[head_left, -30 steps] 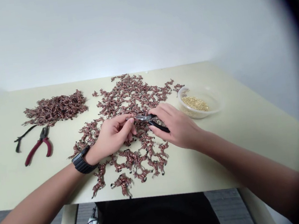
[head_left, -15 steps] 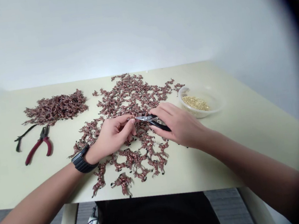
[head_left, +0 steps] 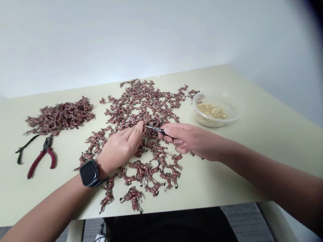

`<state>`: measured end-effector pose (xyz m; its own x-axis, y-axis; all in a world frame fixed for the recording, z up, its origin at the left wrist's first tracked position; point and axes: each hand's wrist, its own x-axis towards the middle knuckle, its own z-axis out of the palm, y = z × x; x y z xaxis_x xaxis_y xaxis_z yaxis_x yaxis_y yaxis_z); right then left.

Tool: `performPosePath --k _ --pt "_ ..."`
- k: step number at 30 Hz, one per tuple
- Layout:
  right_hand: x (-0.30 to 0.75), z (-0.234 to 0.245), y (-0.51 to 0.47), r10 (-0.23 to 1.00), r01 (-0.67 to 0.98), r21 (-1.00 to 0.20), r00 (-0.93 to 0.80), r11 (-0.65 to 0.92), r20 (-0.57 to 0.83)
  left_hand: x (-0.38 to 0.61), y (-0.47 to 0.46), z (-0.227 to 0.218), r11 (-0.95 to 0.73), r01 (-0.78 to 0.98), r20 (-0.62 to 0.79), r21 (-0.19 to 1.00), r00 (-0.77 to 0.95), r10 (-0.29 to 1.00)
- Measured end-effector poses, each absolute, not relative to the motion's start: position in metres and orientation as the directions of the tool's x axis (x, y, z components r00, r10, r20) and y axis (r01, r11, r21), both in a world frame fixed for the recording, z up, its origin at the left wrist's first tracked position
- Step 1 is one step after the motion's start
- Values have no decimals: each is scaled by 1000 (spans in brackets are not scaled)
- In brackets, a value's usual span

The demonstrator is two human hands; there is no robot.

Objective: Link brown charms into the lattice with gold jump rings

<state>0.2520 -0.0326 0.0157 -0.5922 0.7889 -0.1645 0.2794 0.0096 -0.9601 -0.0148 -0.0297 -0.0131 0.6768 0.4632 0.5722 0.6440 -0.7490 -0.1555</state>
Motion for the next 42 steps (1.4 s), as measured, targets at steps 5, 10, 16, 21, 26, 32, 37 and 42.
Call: performPosePath --k 5,10,16,21,26,32,37,42 --pt "253 14 -31 800 274 -959 -559 -71 -219 -13 -30 -9 -722 690 604 -47 596 529" --pt "257 12 -29 819 558 -609 -472 564 326 -3 -38 2 -652 731 564 200 458 687" --pt "260 8 -24 626 631 -174 -622 756 471 0 -40 8 -640 720 497 269 466 732" --pt "261 7 -24 590 638 -67 -660 767 466 0 -40 5 -646 720 511 254 467 722" --pt "261 8 -24 581 636 -40 -675 771 456 0 -40 2 -644 724 506 246 471 723" --pt "262 8 -25 581 638 -26 -683 770 442 1 -40 3 -650 720 513 244 473 716" --pt "262 9 -25 585 641 -23 -685 768 434 0 -40 3 -651 723 516 234 475 713" --pt "260 9 -27 597 643 -53 -674 764 436 0 -40 1 -658 719 504 224 492 710"
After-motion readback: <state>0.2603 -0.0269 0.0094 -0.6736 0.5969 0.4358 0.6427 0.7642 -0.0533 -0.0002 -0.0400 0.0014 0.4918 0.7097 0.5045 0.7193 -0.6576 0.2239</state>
